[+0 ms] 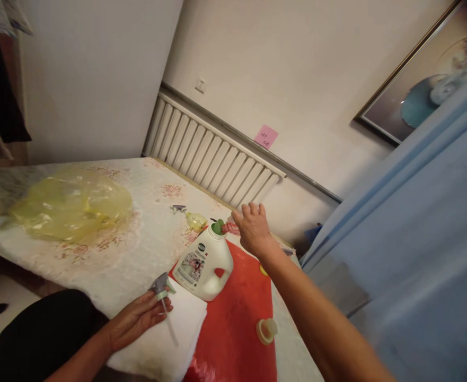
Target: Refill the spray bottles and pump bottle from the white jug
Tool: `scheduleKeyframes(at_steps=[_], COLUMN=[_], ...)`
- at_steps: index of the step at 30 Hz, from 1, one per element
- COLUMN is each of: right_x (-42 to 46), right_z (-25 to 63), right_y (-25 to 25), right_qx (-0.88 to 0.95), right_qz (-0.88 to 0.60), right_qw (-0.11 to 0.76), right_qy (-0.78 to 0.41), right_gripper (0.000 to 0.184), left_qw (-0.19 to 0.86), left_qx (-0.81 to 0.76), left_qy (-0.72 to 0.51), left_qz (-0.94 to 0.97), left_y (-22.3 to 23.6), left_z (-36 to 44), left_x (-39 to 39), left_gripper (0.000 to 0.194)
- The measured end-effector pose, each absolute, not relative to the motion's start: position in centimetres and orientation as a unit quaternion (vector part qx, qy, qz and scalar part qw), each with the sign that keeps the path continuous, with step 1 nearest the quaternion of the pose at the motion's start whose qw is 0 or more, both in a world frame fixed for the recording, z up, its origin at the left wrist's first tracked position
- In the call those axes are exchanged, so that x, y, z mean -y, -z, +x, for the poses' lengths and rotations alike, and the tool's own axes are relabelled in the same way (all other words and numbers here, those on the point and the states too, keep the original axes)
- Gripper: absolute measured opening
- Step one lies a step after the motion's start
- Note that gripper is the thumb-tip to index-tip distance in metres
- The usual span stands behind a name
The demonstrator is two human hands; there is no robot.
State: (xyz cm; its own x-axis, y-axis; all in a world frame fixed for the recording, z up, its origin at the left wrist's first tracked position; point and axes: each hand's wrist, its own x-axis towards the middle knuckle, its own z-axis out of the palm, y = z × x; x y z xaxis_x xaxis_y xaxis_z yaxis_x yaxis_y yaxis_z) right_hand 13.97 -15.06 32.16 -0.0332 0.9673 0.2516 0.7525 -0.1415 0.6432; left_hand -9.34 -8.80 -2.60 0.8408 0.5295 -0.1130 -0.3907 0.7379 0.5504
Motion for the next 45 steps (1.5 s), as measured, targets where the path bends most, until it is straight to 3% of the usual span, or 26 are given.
scheduleKeyframes(at_steps=[20,26,31,39,45], right_x=[14.8,15.3,17.0,23.0,27.3], right_z=[13.4,14.1,15.7,16.8,14.2], right_y=[-31.8,-30.9,-29.0,-20.8,-15.0], right_qx=[-0.639,-0.621,-0.593,-0.558,-0.495], right_qz=[0.667,0.700,0.765,0.772,0.787], right_qw=[0.166,0.130,0.025,-0.287,-0.363], right_qy=[-0.344,-0.328,-0.249,-0.100,-0.055], right_gripper=[0.043,0.055,0.063,0.070,0.071], left_qw=[0.921,0.919,0.912,0.891,0.847], left_qx=[-0.151,-0.167,-0.186,-0.114,-0.057], left_qy=[-0.252,-0.257,-0.262,-0.291,-0.367], left_qz=[0.256,0.248,0.254,0.329,0.379], left_y=[1.3,1.2,-0.5,-10.7,-17.2], left_z=[-9.4,-9.3,-9.6,-8.6,-5.6], left_x=[9.2,9.3,9.6,10.9,12.2], left_gripper=[0.029,0.026,0.026,0.033,0.035])
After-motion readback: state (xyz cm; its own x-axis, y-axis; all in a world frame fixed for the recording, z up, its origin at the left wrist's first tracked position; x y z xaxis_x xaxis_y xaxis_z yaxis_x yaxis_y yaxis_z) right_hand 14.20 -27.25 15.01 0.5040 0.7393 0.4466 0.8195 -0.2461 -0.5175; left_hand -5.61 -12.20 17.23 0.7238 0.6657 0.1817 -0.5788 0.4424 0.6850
